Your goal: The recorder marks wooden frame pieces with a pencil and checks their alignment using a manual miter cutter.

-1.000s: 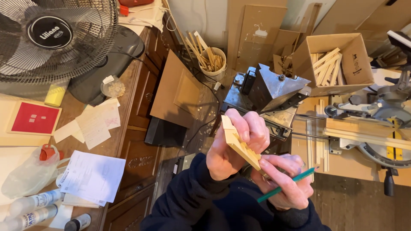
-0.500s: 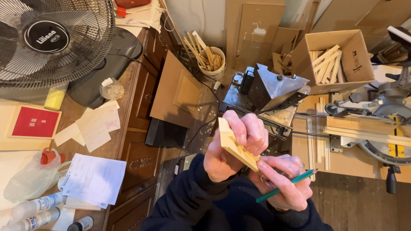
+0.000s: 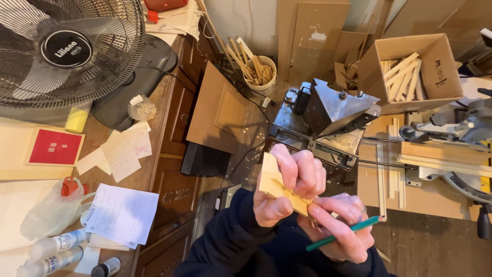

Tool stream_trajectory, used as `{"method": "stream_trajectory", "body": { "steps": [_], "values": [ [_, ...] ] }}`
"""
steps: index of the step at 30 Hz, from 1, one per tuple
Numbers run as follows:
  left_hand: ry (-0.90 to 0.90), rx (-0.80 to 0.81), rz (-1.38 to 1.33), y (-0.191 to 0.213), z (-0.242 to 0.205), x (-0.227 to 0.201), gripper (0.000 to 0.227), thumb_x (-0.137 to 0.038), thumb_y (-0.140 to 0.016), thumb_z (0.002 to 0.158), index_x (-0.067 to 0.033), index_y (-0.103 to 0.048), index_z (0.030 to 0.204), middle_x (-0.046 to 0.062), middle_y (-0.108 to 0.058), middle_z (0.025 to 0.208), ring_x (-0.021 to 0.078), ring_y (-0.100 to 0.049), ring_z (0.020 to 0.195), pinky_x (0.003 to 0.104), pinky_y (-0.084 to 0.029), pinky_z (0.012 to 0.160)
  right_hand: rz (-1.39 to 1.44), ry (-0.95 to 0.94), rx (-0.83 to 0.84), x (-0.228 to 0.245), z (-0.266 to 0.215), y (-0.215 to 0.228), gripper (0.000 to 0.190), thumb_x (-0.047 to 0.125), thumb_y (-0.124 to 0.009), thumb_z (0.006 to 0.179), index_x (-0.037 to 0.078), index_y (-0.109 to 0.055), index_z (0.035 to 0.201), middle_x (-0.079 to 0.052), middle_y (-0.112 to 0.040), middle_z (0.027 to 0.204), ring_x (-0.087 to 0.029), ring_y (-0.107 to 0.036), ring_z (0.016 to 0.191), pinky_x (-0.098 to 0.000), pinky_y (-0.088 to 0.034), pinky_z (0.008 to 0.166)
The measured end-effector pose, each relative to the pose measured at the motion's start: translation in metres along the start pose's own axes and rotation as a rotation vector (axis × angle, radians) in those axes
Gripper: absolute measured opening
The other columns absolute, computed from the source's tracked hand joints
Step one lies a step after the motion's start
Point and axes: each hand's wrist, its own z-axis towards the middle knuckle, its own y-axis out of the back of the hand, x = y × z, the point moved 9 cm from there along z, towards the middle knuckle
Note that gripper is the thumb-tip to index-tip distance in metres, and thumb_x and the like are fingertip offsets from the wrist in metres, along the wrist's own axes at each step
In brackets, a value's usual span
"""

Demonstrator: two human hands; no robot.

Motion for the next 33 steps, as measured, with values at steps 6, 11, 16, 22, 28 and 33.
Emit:
{"method": "stream_trajectory", "body": {
  "steps": [6, 11, 16, 22, 28, 33],
  "values": [
    [0.056, 0.069, -0.071, -0.006, 0.0, -0.001, 0.042, -0.039, -0.075, 0.095, -0.0154, -0.04, 0.096, 0.003, -0.044, 0.083, 0.0156, -0.041, 0.07, 0.032, -0.037, 0.069, 0.061, -0.142, 0.014, 0.0, 0.005, -0.003, 0.05, 0.011, -0.095, 0.062, 0.006, -0.065, 0.102, -0.012, -0.067, 0.098, -0.029, -0.07, 0.083, -0.0391, -0.054, 0.072],
    [0.077, 0.141, -0.129, -0.004, -0.007, 0.004, 0.042, -0.04, -0.076, 0.093, -0.015, -0.042, 0.094, 0.004, -0.046, 0.082, 0.017, -0.041, 0.072, 0.033, -0.037, 0.068, 0.095, -0.182, -0.035, 0.002, 0.0, -0.004, 0.053, 0.014, -0.096, 0.063, 0.004, -0.064, 0.104, -0.019, -0.069, 0.104, -0.032, -0.074, 0.095, -0.0399, -0.061, 0.082],
    [0.075, 0.183, -0.164, -0.006, -0.011, 0.007, 0.042, -0.04, -0.077, 0.091, -0.0149, -0.044, 0.093, 0.005, -0.048, 0.081, 0.0167, -0.041, 0.074, 0.033, -0.037, 0.068, 0.106, -0.214, -0.042, 0.008, -0.005, -0.003, 0.049, 0.012, -0.095, 0.064, 0.003, -0.066, 0.103, -0.019, -0.072, 0.104, -0.031, -0.077, 0.098, -0.0414, -0.065, 0.087],
    [0.092, 0.182, -0.188, -0.008, -0.01, 0.008, 0.042, -0.041, -0.078, 0.09, -0.0154, -0.045, 0.093, 0.004, -0.049, 0.079, 0.0165, -0.042, 0.072, 0.036, -0.038, 0.071, 0.139, -0.259, 0.125, 0.009, 0.002, -0.002, 0.048, 0.006, -0.092, 0.068, 0.003, -0.066, 0.108, -0.018, -0.071, 0.113, -0.033, -0.076, 0.105, -0.0433, -0.063, 0.091],
    [0.125, 0.185, -0.166, -0.01, -0.012, 0.009, 0.043, -0.044, -0.077, 0.09, -0.0167, -0.044, 0.093, 0.003, -0.047, 0.081, 0.0162, -0.041, 0.068, 0.033, -0.036, 0.069, 0.135, -0.186, 0.179, 0.009, -0.005, -0.002, 0.05, 0.008, -0.092, 0.071, 0.007, -0.066, 0.114, -0.016, -0.07, 0.117, -0.034, -0.074, 0.109, -0.0456, -0.062, 0.095],
    [0.09, 0.2, -0.165, -0.011, -0.011, 0.008, 0.043, -0.043, -0.077, 0.09, -0.0168, -0.044, 0.093, 0.003, -0.046, 0.08, 0.0172, -0.041, 0.072, 0.034, -0.036, 0.068, 0.106, -0.178, 0.194, 0.008, -0.006, -0.001, 0.049, 0.006, -0.092, 0.07, 0.008, -0.068, 0.112, -0.015, -0.071, 0.116, -0.032, -0.075, 0.108, -0.043, -0.062, 0.093]
  ]
}}
